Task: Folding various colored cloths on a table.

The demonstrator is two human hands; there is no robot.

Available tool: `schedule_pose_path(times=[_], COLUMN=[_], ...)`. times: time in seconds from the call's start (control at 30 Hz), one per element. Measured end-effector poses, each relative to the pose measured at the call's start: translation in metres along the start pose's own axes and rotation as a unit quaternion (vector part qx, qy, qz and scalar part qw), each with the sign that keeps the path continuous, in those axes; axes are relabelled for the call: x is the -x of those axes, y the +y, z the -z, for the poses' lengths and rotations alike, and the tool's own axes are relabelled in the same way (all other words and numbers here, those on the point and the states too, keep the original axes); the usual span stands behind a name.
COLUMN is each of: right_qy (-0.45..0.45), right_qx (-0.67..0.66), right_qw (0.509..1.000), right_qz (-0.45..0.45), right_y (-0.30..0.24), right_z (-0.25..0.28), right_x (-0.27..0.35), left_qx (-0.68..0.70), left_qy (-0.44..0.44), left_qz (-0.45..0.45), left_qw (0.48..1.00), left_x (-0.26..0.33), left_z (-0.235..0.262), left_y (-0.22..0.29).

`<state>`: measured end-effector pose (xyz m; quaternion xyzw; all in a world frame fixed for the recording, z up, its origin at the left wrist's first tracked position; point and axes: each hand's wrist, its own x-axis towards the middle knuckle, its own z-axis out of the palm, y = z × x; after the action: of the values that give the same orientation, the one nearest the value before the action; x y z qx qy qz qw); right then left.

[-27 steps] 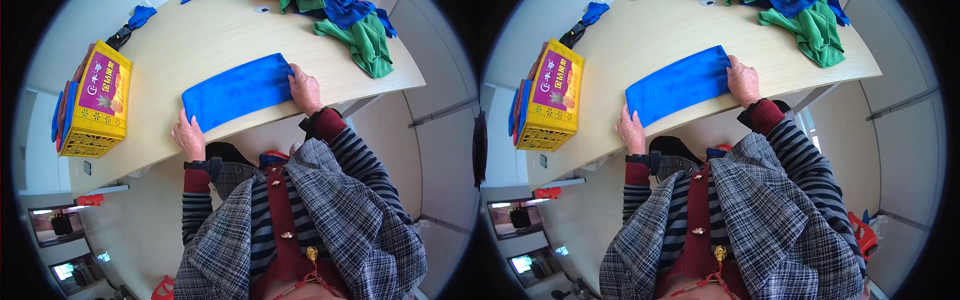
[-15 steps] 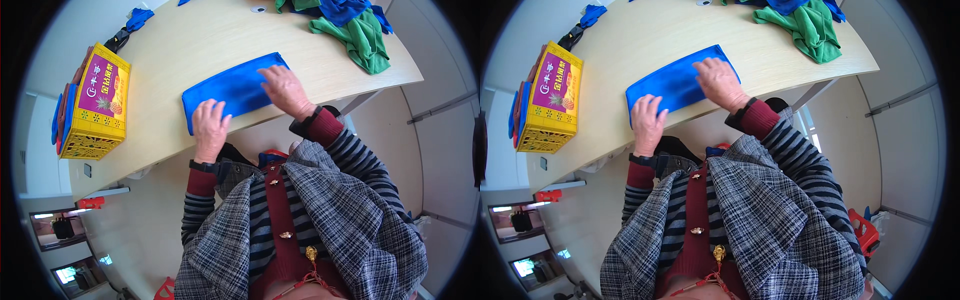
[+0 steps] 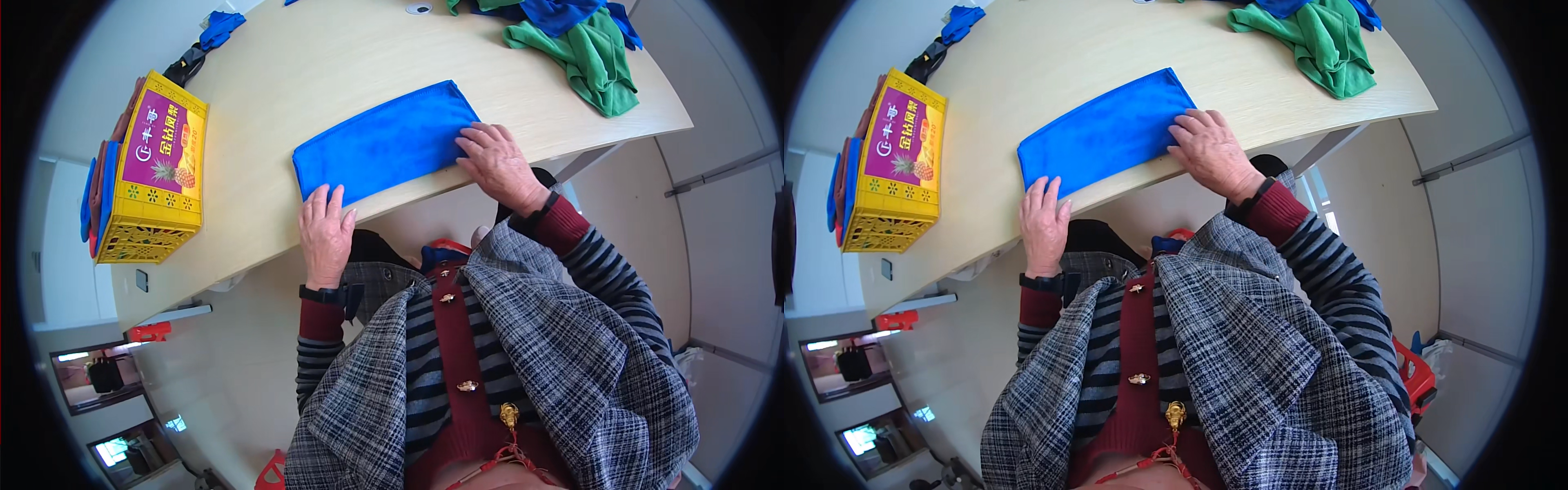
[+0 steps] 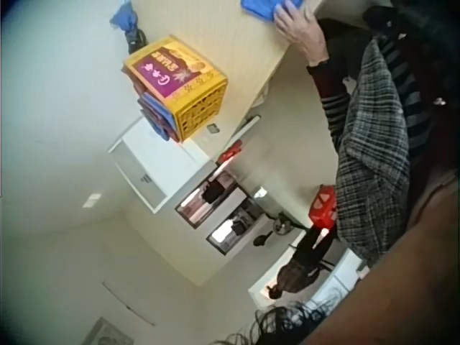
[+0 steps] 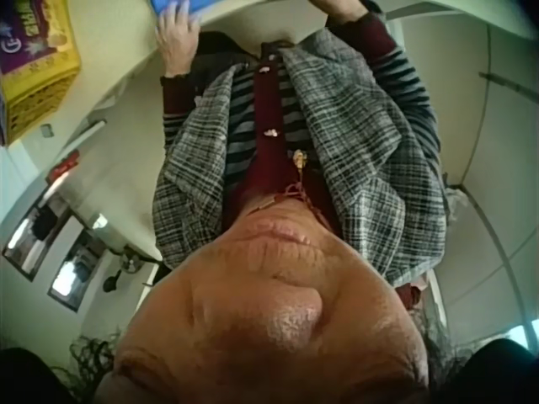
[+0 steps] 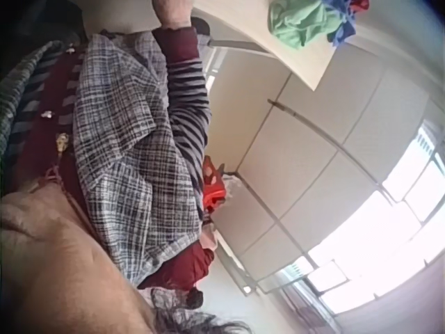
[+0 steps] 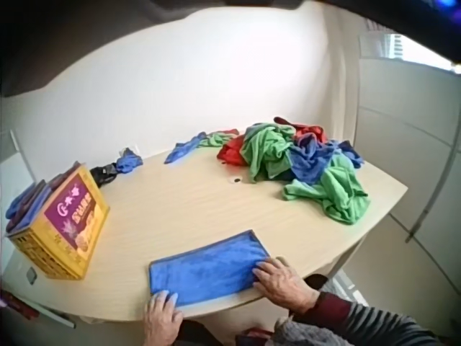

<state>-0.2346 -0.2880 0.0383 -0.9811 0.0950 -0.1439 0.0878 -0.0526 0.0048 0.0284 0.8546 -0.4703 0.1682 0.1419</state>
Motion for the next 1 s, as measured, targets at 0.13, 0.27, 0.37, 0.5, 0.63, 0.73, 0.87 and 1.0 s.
schedule_pose_path(times=[0.13,0.27,0.37,0.5,0.63,0.73,0.87,1.0], right_qy=[0.045,-0.011,0.001,-0.014,0.006,-0.001,0.019,0.017], right_qx=[-0.012,-0.035,0.018,0.043,0.060,0.050,-0.013,-0.054], right_qw=[0.996,0.995,0.995,0.998,0.998,0.999,0.999,0.993], right_qz=[0.082,0.095,0.103,0.047,0.011,-0.001,0.049,0.100], right_y=[-0.048,-0.072,-0.040,-0.011,-0.002,-0.005,-0.049,-0.062], right_z=[-0.024,-0.042,-0.038,-0.028,-0.020,-0.014,-0.019,-0.026], right_x=[-0.017,-0.022,-0.007,0.001,0.005,-0.006,-0.026,-0.019], left_qx=[0.045,0.050,0.029,0.016,-0.014,-0.041,0.006,0.061], left_qy=[0.013,-0.006,-0.001,0.005,0.007,0.036,0.026,0.021], left_qz=[-0.103,-0.119,-0.088,-0.033,0.036,0.027,-0.013,-0.029], left_qw=[0.994,0.992,0.996,0.999,0.999,0.998,1.000,0.998], left_x=[-0.025,-0.021,-0.009,0.002,0.010,0.003,-0.011,-0.012], left_z=[-0.009,-0.033,-0.023,-0.016,-0.008,-0.007,-0.002,-0.002], left_y=[0.043,0.050,0.041,0.010,-0.010,-0.009,0.016,0.021])
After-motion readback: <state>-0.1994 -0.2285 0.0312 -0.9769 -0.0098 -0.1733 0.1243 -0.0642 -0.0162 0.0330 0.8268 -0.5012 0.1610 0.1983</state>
